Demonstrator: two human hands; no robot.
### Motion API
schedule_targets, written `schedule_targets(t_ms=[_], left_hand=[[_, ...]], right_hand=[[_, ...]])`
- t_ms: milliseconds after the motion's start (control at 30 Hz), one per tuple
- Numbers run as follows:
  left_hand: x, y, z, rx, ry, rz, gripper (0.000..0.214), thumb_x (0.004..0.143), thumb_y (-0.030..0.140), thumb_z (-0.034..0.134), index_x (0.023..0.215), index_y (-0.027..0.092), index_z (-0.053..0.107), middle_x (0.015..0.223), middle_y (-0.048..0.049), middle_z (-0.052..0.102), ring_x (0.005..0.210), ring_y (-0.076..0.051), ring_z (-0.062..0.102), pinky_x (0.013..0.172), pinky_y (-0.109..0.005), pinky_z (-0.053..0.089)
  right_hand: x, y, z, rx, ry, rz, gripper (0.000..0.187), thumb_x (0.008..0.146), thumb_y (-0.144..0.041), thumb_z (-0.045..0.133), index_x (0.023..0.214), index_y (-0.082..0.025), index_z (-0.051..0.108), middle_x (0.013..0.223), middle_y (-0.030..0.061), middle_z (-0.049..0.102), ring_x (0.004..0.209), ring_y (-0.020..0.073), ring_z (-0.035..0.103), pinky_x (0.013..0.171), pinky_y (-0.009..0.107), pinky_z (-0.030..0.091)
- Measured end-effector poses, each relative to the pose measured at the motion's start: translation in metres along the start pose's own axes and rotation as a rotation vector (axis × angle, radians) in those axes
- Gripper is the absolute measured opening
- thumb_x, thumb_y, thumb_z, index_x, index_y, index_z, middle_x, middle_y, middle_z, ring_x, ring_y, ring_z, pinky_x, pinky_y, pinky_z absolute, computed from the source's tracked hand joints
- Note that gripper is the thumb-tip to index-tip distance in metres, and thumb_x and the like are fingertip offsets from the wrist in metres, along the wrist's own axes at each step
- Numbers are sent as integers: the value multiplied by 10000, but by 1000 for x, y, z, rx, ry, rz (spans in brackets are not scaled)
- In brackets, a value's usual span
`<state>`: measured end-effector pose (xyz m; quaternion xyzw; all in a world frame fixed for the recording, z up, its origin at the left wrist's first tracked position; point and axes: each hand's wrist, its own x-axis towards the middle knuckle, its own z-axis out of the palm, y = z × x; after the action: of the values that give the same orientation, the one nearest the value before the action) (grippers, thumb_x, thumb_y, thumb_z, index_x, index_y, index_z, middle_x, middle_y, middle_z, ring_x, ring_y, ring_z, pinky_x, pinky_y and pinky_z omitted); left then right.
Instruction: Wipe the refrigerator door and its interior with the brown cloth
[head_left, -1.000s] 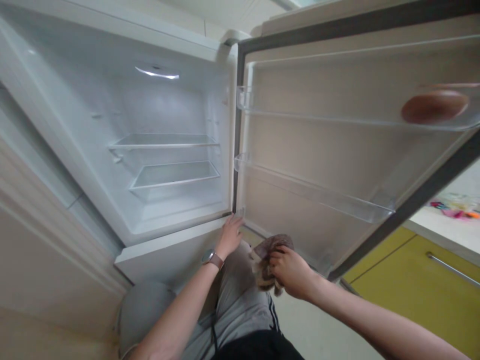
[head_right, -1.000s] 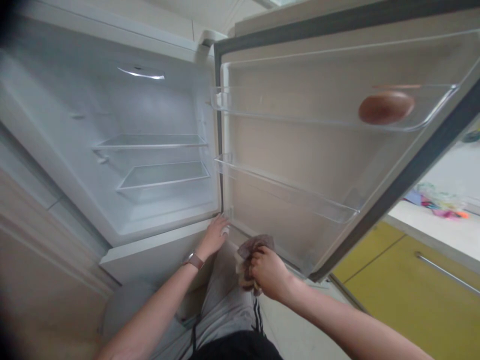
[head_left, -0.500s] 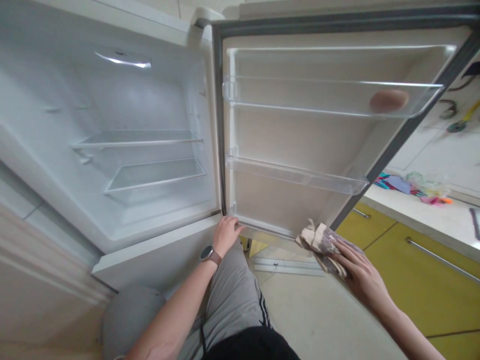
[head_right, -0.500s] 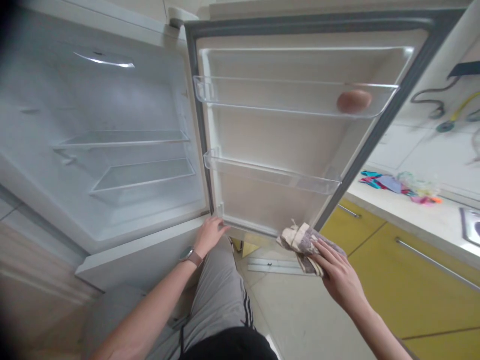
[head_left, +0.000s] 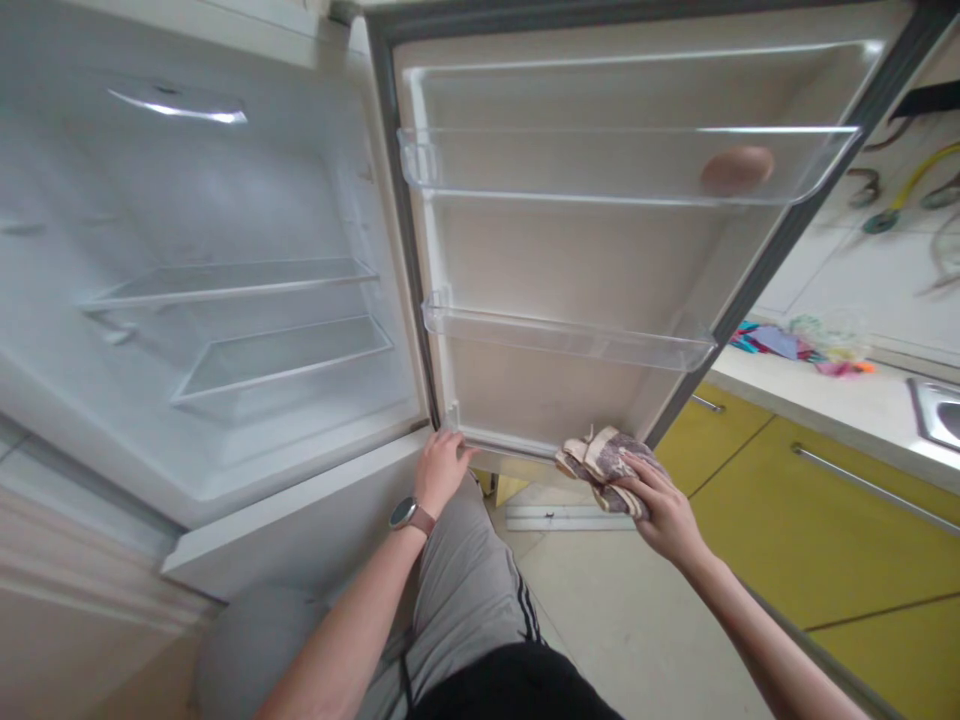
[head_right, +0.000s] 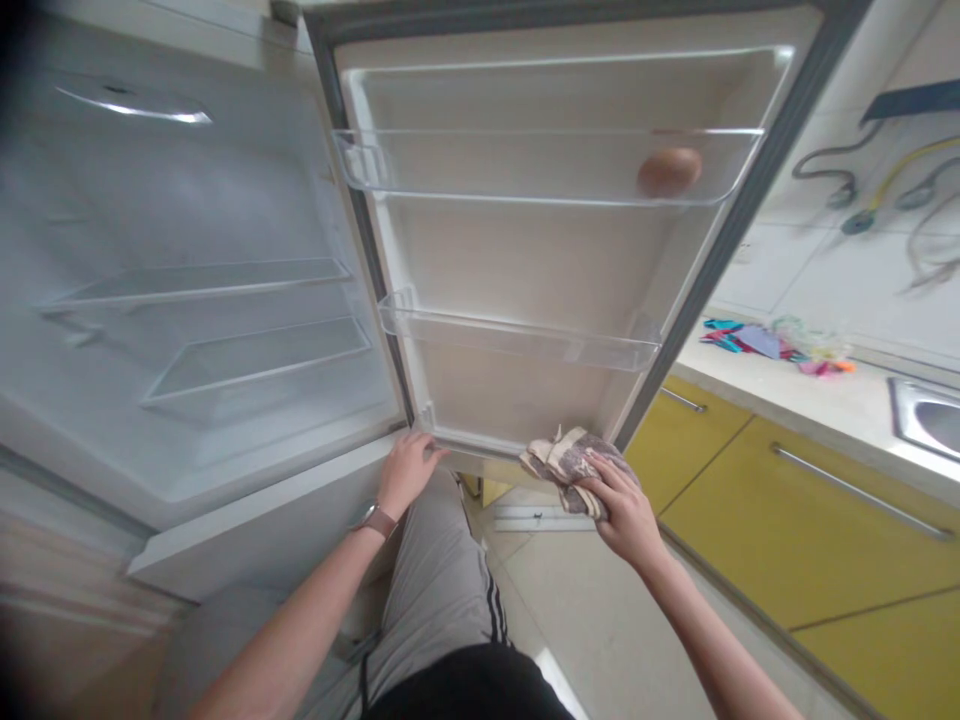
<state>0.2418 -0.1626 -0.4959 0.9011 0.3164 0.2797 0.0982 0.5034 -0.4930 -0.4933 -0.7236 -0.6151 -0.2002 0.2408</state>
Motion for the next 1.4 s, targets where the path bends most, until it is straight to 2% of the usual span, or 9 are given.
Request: schedule_targets(t_ms=[233,400,500,667,800,900,1100,1233,1400], left_hand=[[-2,0,-4,7,-2,-14,172,967,379,733,895,231,685,994,-70,706,1068,-277,625,892,-359,477],[-3,-1,-4,8,-10,-21,172,970,383,730,907,228,689,1010,-73,709,1089,-277,624,910,-363,483],[-3,-1,-5,5,-20,-26,167,970,372,731,900,226,692,1012,-70,709,1089,-271,626,912,-359,485],[-5,-8,-8,-10,-11,-7,147,978,341,714,891,226,683,1001,-62,707,1063,-266,633,885,-356,489],[-8,-19,-11,-23,-23,16,112,996,285,672,899,229,683,1011,-69,701,1089,-262,629,918,-350,481],[-10,-28,-14,-19,-46,23,96,994,282,671,910,236,681,1037,-69,700,1114,-263,626,919,-346,479],[-12,-40,-21,-10,-75,22,77,979,297,699,932,240,674,1069,-64,705,1128,-257,636,921,-337,483],[-12,-46,-19,-51,-72,47,94,953,299,741,924,238,676,1068,-56,707,1127,-253,639,936,-334,483],[-10,-45,-16,-67,-67,46,86,942,271,754,912,230,686,1065,-55,703,1132,-248,631,960,-337,480]], right_hand=[[31,-25,-11,-26,-110,70,441,795,-144,531,1156,-250,759,1442,78,645,1304,287,620,1086,440,486],[72,-37,-27,-24,-353,260,433,810,-169,511,1146,-283,758,1240,32,743,1047,232,699,846,308,479],[98,-44,-26,-29,-512,416,339,875,-283,525,1114,-281,765,1074,50,778,945,244,708,750,288,428],[134,-55,8,94,-729,506,284,863,-381,614,1000,-196,781,1022,130,774,874,252,693,717,289,399],[157,-72,44,303,-821,452,208,796,-327,664,829,-150,769,812,71,748,745,186,655,667,245,413],[173,-97,70,468,-808,406,248,837,-333,626,868,-135,773,777,38,726,736,167,640,682,231,439],[188,-149,107,683,-672,324,303,889,-329,624,1100,-159,760,972,47,763,919,190,655,808,240,478],[179,-149,98,755,-647,269,316,897,-323,613,1139,-163,737,1071,61,766,989,210,661,838,257,491],[157,-120,45,780,-701,223,353,923,-382,594,1168,-163,724,1125,66,761,995,216,670,867,283,501]])
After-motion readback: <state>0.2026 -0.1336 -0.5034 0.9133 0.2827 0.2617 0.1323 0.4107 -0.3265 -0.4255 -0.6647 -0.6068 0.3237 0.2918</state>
